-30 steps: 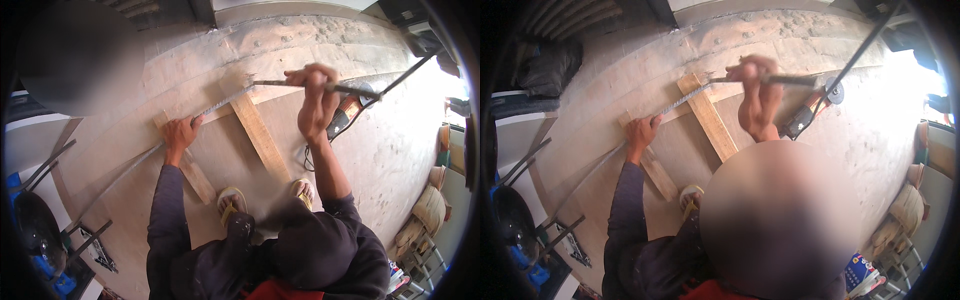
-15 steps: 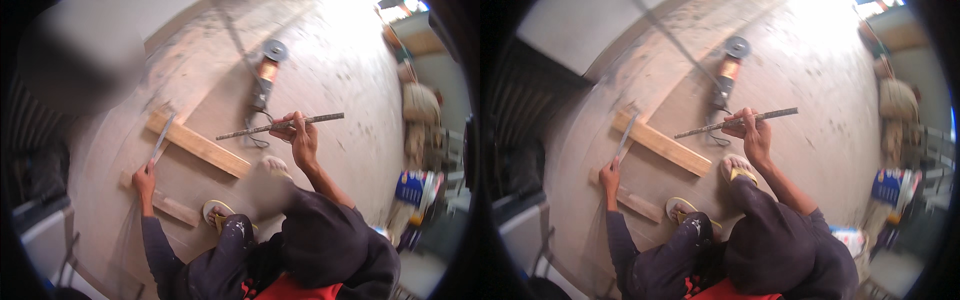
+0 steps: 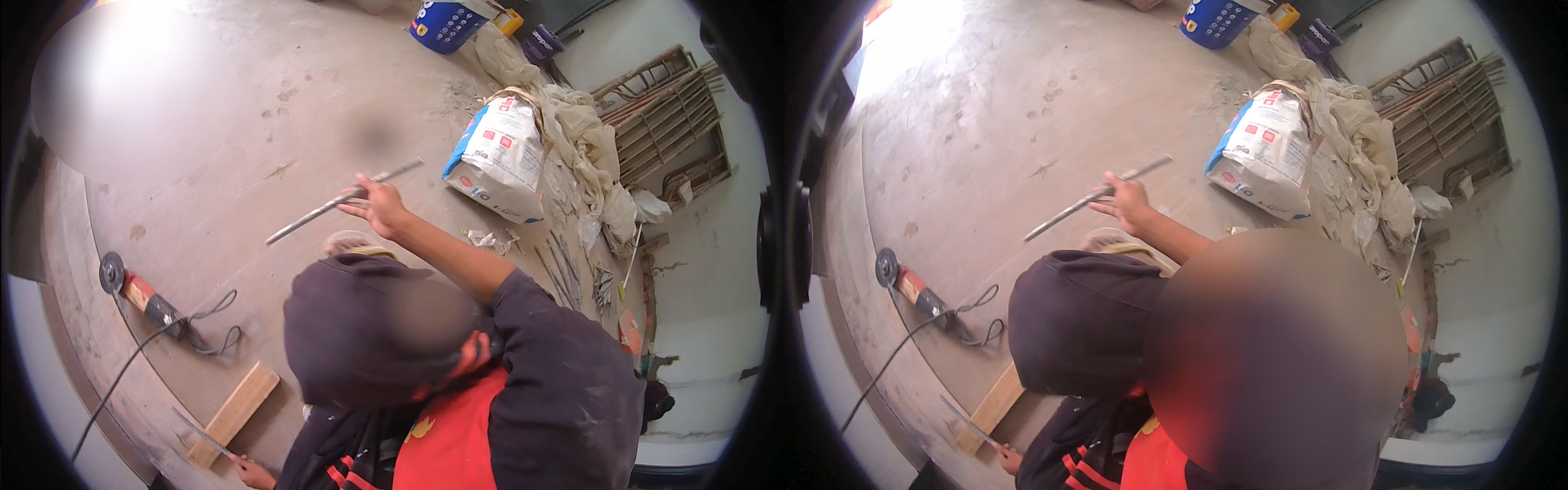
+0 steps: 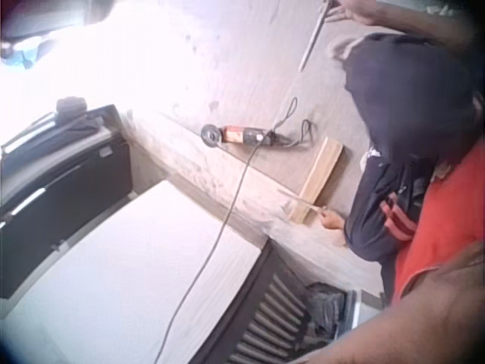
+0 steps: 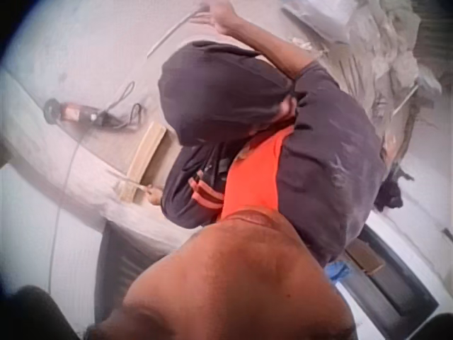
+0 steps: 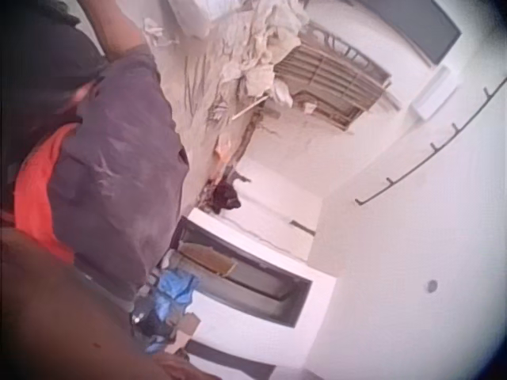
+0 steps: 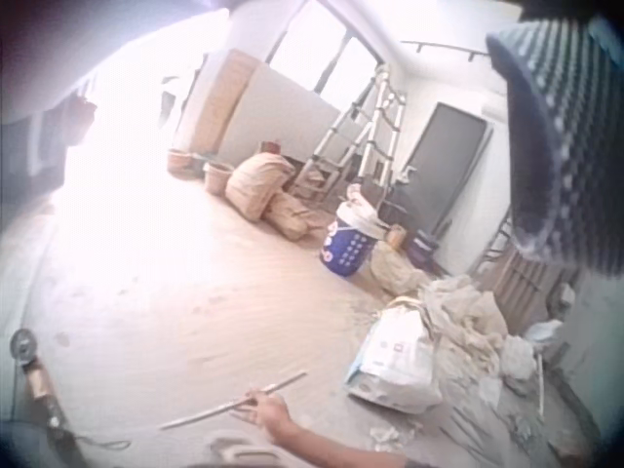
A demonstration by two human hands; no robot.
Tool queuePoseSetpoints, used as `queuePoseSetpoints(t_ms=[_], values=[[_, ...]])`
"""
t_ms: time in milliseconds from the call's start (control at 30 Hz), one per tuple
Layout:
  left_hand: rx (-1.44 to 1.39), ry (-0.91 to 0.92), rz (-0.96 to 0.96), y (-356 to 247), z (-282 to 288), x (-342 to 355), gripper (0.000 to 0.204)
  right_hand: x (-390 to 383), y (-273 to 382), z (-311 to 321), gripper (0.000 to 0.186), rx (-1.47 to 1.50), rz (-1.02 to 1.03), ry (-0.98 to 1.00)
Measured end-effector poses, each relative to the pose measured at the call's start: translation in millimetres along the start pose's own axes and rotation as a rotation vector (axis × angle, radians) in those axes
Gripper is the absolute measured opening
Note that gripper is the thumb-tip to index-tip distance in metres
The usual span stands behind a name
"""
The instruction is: The person uses an angle grinder to cut a metal rod placed on wooden supports. They repeatedly position the rod, cut it, and remove the cut pieces.
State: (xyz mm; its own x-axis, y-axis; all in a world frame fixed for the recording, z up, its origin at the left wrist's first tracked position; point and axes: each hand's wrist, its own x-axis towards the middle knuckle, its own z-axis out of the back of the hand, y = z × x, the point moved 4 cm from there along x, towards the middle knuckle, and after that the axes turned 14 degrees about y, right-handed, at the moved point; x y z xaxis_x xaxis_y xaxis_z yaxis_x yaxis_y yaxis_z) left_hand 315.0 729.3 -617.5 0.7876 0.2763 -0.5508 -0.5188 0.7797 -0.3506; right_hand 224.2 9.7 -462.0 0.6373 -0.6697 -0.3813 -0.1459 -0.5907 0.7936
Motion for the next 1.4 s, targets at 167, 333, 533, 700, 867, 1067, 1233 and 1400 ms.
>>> queuePoseSetpoints(t_ms=[167,333,533,700,867,1067,1233,1400], values=[[-0.307,-0.04,-0.032,3.9,-30.2,14.0,0.059,-28.3,15.2,122.5,0.034,0.113,0.108,-0.346],[0.055,-0.061,-0.32,-90.9,-66.0,4.0,0.056,-112.6,15.1,248.0,0.046,0.046,0.057,-0.796],[0.279,-0.072,-0.469,-140.6,-84.0,-4.2,0.052,-228.7,-11.2,418.8,0.04,0.168,0.013,-1.38],[0.414,-0.093,-0.506,-156.8,-80.2,-5.0,0.049,-286.2,31.0,482.1,0.053,-1.532,-1.274,-0.8],[0.513,-0.168,-0.503,-155.8,-53.8,-3.7,0.046,-327.7,89.2,497.1,0.046,-1.323,-1.247,-1.21],[0.616,-0.187,-0.552,-147.3,-61.1,-8.1,0.042,-292.6,88.0,541.7,0.043,-0.095,0.015,-1.443],[0.675,-0.207,-0.602,-123.4,-71.4,2.2,0.039,-237.0,50.7,502.6,0.033,-0.667,-0.271,-1.104],[0.857,-0.365,-0.488,19.6,-24.8,-67.6,0.037,-79.2,13.3,285.5,0.028,-1.553,-0.317,-0.053]])
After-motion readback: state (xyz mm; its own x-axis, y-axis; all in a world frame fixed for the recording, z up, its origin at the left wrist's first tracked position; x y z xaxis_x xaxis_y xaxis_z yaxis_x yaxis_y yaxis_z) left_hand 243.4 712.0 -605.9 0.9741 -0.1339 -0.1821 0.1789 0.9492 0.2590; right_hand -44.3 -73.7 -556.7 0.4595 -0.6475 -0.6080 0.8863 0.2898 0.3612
